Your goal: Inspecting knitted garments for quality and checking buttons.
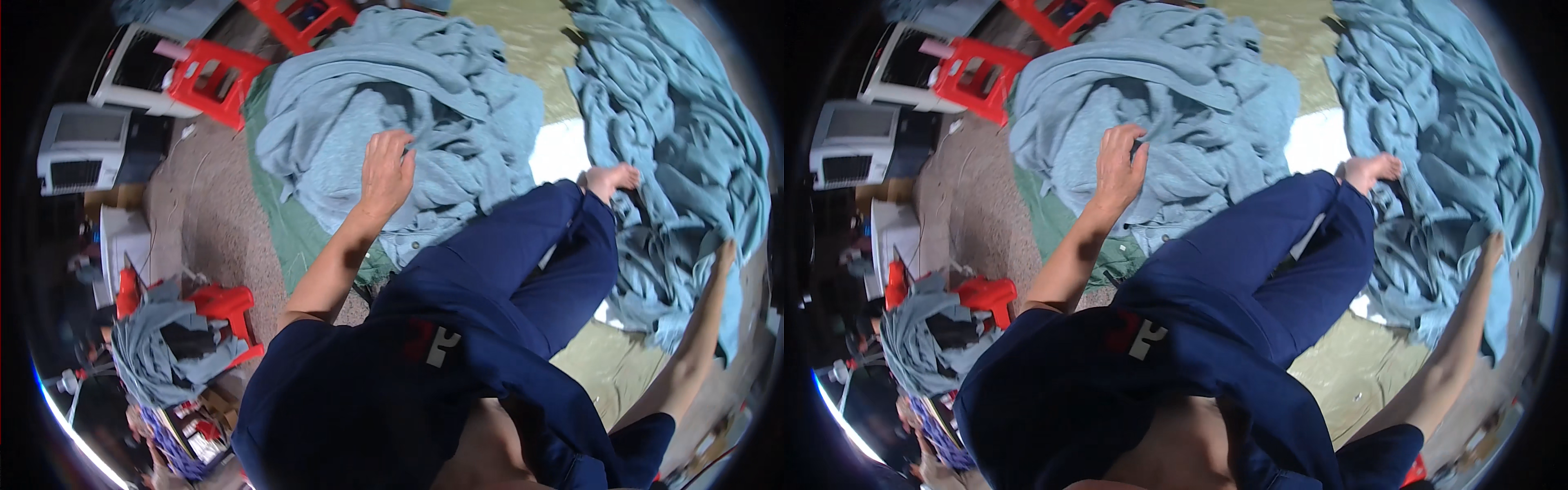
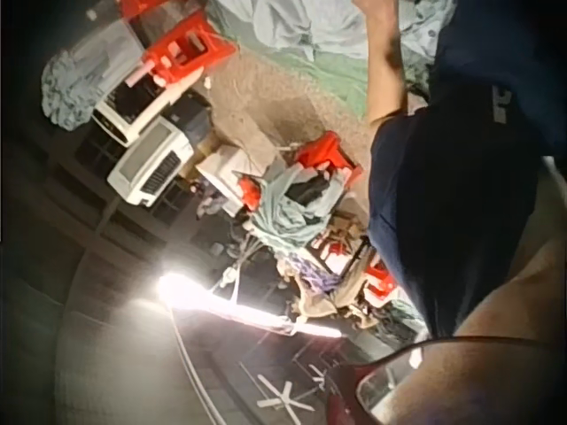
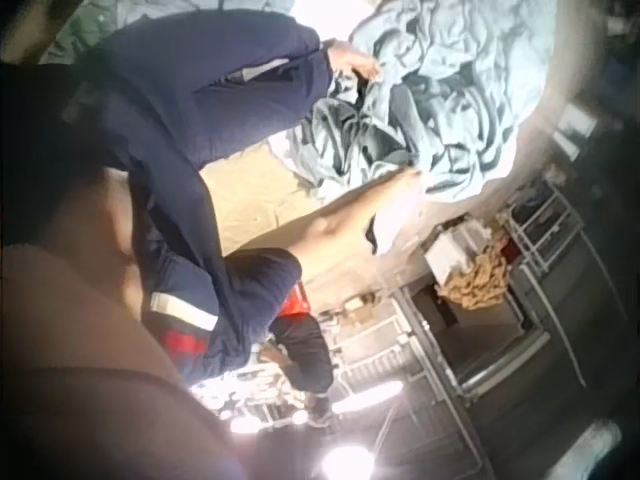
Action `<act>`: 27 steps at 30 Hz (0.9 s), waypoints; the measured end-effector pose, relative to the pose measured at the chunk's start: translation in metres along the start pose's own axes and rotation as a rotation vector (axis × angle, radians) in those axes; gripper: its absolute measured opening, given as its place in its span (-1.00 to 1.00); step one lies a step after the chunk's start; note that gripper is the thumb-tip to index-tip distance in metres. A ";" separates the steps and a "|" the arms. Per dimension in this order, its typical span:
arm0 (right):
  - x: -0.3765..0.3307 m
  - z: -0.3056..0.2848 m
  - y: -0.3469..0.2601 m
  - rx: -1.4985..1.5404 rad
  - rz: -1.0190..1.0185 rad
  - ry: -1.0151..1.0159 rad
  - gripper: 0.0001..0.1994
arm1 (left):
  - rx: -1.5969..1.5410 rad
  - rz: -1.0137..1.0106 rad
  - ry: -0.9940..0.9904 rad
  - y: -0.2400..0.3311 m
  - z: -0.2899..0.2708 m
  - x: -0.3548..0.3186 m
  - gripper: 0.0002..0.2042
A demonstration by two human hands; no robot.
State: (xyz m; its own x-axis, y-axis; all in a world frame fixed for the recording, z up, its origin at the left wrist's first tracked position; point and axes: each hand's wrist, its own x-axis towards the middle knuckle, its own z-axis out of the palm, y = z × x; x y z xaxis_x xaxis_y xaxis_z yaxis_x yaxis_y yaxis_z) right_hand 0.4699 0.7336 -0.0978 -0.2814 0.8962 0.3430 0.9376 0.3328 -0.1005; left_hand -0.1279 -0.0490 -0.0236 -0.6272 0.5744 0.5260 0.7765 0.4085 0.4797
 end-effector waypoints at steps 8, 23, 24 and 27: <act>-0.098 0.052 -0.165 0.270 -0.072 -0.186 -0.49 | 0.420 0.138 0.250 -0.037 -0.042 0.110 -0.65; -0.315 -0.201 -0.650 1.167 -0.862 -0.299 -0.23 | -0.431 0.098 -0.516 0.125 -0.074 0.107 -0.81; -0.317 -0.204 -0.658 1.205 -0.944 -0.329 -0.31 | -0.477 0.347 -0.459 0.131 -0.074 0.091 -0.80; -0.336 -0.206 -0.672 1.256 -1.084 -0.634 -0.50 | -0.613 0.476 -0.499 0.146 -0.073 0.041 -0.73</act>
State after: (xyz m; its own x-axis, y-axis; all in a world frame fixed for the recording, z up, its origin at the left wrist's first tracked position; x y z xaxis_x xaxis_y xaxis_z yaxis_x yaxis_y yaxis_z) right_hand -0.0236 0.1485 0.0473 -0.9223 0.0066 0.3865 -0.3254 0.5263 -0.7856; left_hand -0.0446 -0.0179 0.1191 -0.0402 0.8827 0.4682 0.6886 -0.3150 0.6532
